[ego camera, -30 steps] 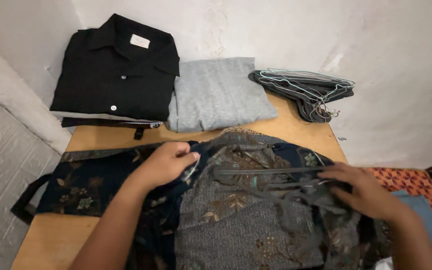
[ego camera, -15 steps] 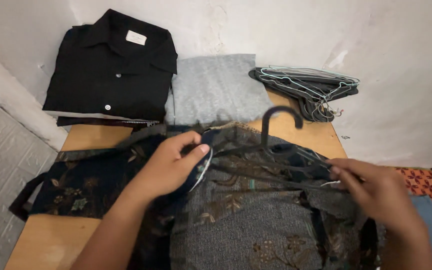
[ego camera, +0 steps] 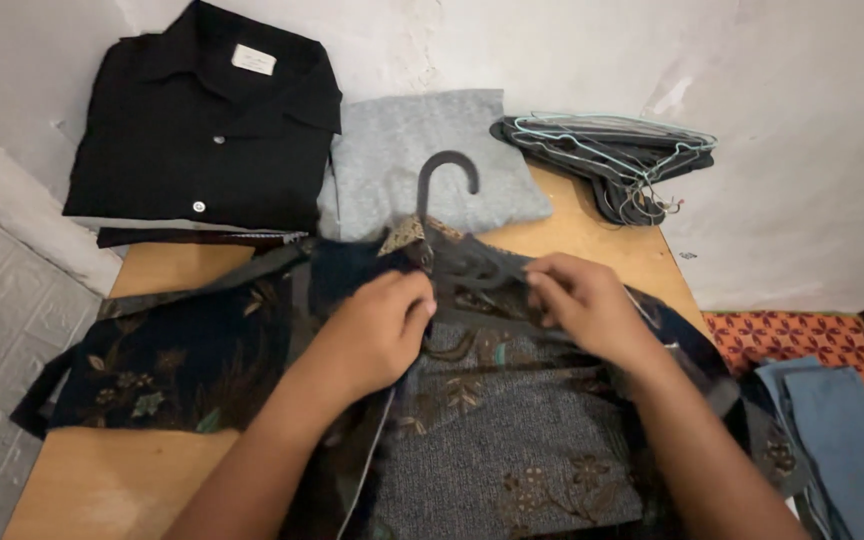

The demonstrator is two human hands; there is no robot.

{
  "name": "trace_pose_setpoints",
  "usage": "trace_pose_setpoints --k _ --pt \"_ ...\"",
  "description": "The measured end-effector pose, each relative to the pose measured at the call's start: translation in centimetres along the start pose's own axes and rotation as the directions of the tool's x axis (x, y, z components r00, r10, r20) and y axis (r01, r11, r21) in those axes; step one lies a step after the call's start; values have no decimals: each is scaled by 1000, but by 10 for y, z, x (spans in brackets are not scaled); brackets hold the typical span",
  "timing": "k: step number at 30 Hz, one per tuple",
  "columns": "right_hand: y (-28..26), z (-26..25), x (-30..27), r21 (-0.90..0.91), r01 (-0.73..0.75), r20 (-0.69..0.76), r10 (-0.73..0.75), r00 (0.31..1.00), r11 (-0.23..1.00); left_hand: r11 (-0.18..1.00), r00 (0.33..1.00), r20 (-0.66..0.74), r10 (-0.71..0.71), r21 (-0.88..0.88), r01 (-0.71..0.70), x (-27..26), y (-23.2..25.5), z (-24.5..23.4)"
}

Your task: The person unfolds a dark patterned shirt on a wooden table, buttons the cuffs and front placket, then places the shirt on a hanger and continues buttoning the front. The shirt remains on the hanger on the table at the end.

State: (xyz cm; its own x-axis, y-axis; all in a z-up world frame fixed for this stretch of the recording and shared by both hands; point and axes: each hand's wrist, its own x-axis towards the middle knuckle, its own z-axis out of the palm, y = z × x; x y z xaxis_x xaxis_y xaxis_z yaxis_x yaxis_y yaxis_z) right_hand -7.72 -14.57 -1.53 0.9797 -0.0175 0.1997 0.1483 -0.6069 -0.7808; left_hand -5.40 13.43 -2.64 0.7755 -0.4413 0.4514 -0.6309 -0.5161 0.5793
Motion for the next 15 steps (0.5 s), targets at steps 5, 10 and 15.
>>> trace_pose_setpoints --k 5,10,15 --pt "25 22 20 -117 53 150 -35 988 992 944 818 507 -273 305 127 12 3 -3" --pt "44 -12 25 -288 14 47 -1 999 957 841 898 391 204 399 -365 26 -7 40" --pt "50 -56 15 -728 -251 27 393 919 638 741 860 232 454 439 -509 36 -39 82"
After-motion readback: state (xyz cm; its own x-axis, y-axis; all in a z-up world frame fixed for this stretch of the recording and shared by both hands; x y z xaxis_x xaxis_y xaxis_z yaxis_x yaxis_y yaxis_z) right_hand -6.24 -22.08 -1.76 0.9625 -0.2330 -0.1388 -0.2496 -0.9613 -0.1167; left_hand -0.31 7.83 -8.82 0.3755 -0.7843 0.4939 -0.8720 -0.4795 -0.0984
